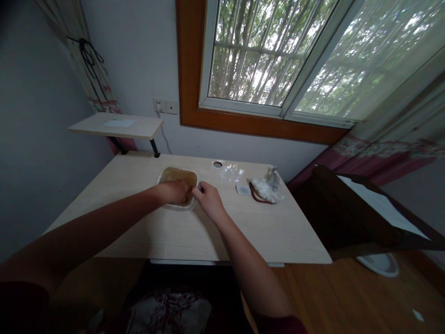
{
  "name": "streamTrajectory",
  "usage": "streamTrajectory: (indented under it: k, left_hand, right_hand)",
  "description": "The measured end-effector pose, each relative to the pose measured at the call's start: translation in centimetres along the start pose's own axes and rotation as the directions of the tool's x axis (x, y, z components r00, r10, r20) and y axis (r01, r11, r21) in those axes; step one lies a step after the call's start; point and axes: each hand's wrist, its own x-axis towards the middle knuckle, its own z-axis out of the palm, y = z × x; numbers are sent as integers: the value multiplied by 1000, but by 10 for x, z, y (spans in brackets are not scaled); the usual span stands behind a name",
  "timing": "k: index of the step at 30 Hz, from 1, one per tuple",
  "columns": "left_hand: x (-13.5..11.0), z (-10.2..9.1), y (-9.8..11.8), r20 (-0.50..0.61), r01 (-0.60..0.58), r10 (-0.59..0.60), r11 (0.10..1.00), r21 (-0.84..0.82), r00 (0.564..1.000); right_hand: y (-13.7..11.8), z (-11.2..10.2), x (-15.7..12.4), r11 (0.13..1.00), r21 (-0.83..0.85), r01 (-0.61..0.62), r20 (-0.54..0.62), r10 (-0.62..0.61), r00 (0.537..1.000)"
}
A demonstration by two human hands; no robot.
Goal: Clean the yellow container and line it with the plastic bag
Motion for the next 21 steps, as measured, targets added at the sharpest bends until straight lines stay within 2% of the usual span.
streamTrajectory:
  k: [3,5,11,15,18,21]
  left_hand:
    - [-11,-11,0,-25,-219,221,974,63,975]
    - [-18,-16,3,-41,-271,272,962,43,961]
    - [-29,-14,17,120,-179,175,984,20,977]
    - [-26,-9,18,179,-93,93,996,-7,980]
    - [-23,-4,17,186,-84,83,996,-3,979]
    - [-19,4,17,132,-114,113,993,-1,985]
  right_hand:
    - [2,-4,-1,998,-49,29,-35,-31,999]
    - [2,-4,-2,994,-96,52,-45,-57,997]
    - [-1,-3,-7,970,-229,79,-61,-95,994]
    - [-2,-3,-10,973,-212,94,-34,-103,994]
    - [-2,-3,-11,979,-179,94,-27,-100,995]
    - [-2,-2,-12,982,-150,113,10,-113,994]
